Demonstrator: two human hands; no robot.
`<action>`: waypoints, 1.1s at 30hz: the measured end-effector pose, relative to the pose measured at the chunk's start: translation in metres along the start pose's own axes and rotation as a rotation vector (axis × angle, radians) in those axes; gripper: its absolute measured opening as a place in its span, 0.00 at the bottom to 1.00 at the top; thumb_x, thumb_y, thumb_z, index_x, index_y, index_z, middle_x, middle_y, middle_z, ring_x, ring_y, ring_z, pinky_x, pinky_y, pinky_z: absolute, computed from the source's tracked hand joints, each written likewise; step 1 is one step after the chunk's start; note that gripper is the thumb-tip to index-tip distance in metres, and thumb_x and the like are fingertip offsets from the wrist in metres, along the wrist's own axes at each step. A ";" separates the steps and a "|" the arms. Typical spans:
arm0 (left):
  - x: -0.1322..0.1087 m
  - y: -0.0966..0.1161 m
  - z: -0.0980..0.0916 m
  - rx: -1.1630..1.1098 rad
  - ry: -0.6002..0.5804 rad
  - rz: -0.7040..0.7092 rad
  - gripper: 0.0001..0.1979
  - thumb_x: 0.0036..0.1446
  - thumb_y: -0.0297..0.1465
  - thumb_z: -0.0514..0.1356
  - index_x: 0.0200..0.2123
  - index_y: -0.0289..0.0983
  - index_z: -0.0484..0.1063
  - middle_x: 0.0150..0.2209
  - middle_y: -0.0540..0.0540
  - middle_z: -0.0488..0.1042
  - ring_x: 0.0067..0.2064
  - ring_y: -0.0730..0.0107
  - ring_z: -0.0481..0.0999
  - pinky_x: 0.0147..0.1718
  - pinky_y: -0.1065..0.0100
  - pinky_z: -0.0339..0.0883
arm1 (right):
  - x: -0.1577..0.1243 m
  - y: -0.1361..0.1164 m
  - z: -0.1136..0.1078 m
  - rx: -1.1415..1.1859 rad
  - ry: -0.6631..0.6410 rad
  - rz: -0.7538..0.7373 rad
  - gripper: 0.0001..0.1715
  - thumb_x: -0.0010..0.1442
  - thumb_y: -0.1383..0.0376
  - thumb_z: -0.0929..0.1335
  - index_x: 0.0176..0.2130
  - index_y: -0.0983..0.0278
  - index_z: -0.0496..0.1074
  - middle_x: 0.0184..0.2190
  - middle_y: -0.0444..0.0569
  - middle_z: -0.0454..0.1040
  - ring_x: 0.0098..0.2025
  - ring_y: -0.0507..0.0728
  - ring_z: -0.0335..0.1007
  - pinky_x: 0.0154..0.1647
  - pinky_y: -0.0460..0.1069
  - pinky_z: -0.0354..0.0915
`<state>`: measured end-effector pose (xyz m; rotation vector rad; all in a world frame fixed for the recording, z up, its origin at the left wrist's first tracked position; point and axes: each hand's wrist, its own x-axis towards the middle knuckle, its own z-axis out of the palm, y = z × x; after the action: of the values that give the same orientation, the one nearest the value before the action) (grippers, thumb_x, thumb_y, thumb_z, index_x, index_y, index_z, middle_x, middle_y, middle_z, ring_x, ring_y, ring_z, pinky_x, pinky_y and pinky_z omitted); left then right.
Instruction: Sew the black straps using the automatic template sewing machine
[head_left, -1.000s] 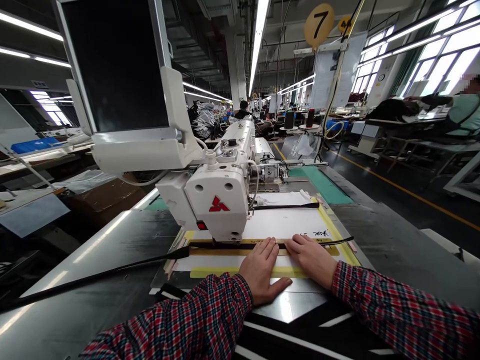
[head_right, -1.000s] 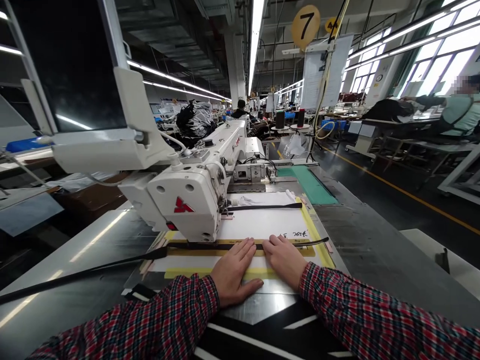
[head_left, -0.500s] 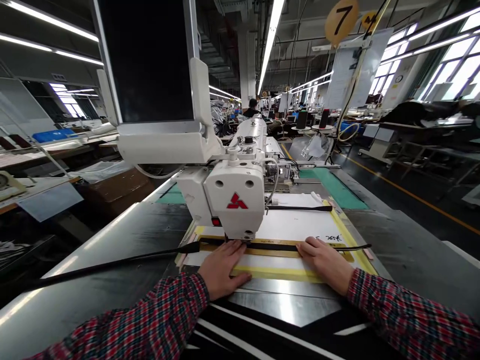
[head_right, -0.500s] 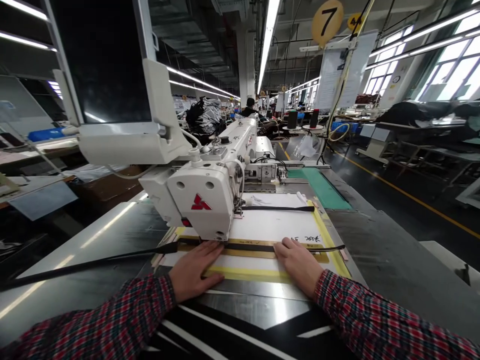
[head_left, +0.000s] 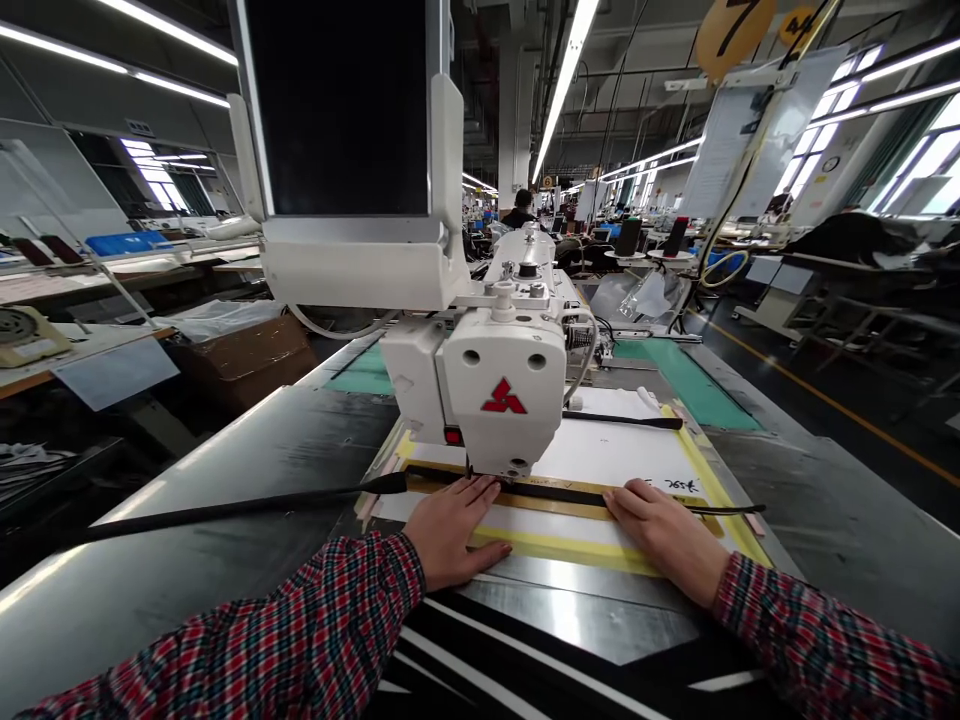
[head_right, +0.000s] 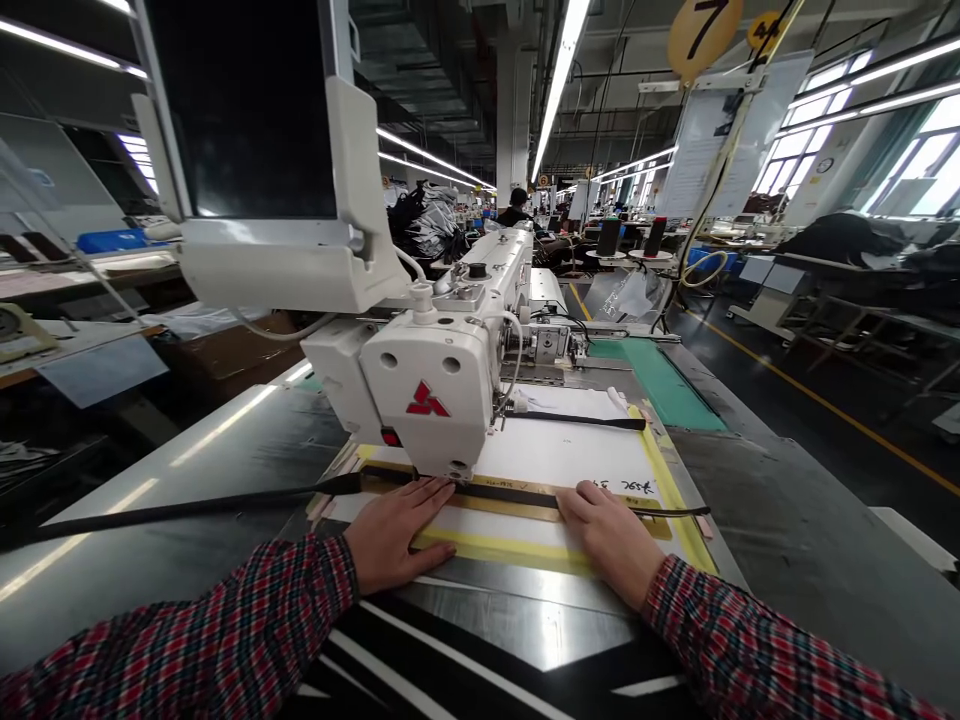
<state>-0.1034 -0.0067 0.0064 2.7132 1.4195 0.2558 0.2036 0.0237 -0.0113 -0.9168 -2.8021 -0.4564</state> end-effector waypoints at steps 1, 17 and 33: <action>-0.002 -0.003 0.000 -0.004 0.001 0.006 0.34 0.57 0.50 0.50 0.58 0.30 0.58 0.58 0.38 0.58 0.58 0.54 0.60 0.56 0.57 0.56 | 0.002 -0.002 0.000 -0.003 0.001 0.001 0.16 0.61 0.76 0.55 0.43 0.74 0.68 0.38 0.56 0.63 0.37 0.60 0.57 0.37 0.56 0.68; -0.026 -0.044 -0.013 0.051 -0.047 0.051 0.34 0.59 0.50 0.48 0.59 0.31 0.55 0.61 0.40 0.53 0.62 0.60 0.51 0.58 0.61 0.52 | 0.037 -0.026 0.010 0.013 -0.052 0.029 0.07 0.60 0.74 0.61 0.37 0.71 0.68 0.37 0.53 0.62 0.37 0.59 0.56 0.38 0.56 0.67; -0.050 -0.082 -0.021 0.043 -0.019 0.032 0.26 0.62 0.42 0.49 0.59 0.35 0.56 0.61 0.44 0.53 0.61 0.62 0.53 0.58 0.62 0.52 | 0.078 -0.055 -0.002 -0.035 -0.089 0.071 0.10 0.59 0.74 0.64 0.42 0.73 0.70 0.38 0.52 0.65 0.37 0.59 0.57 0.36 0.55 0.65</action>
<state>-0.2014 -0.0008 0.0102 2.7665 1.3942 0.2023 0.1085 0.0232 -0.0038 -1.0658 -2.8380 -0.4673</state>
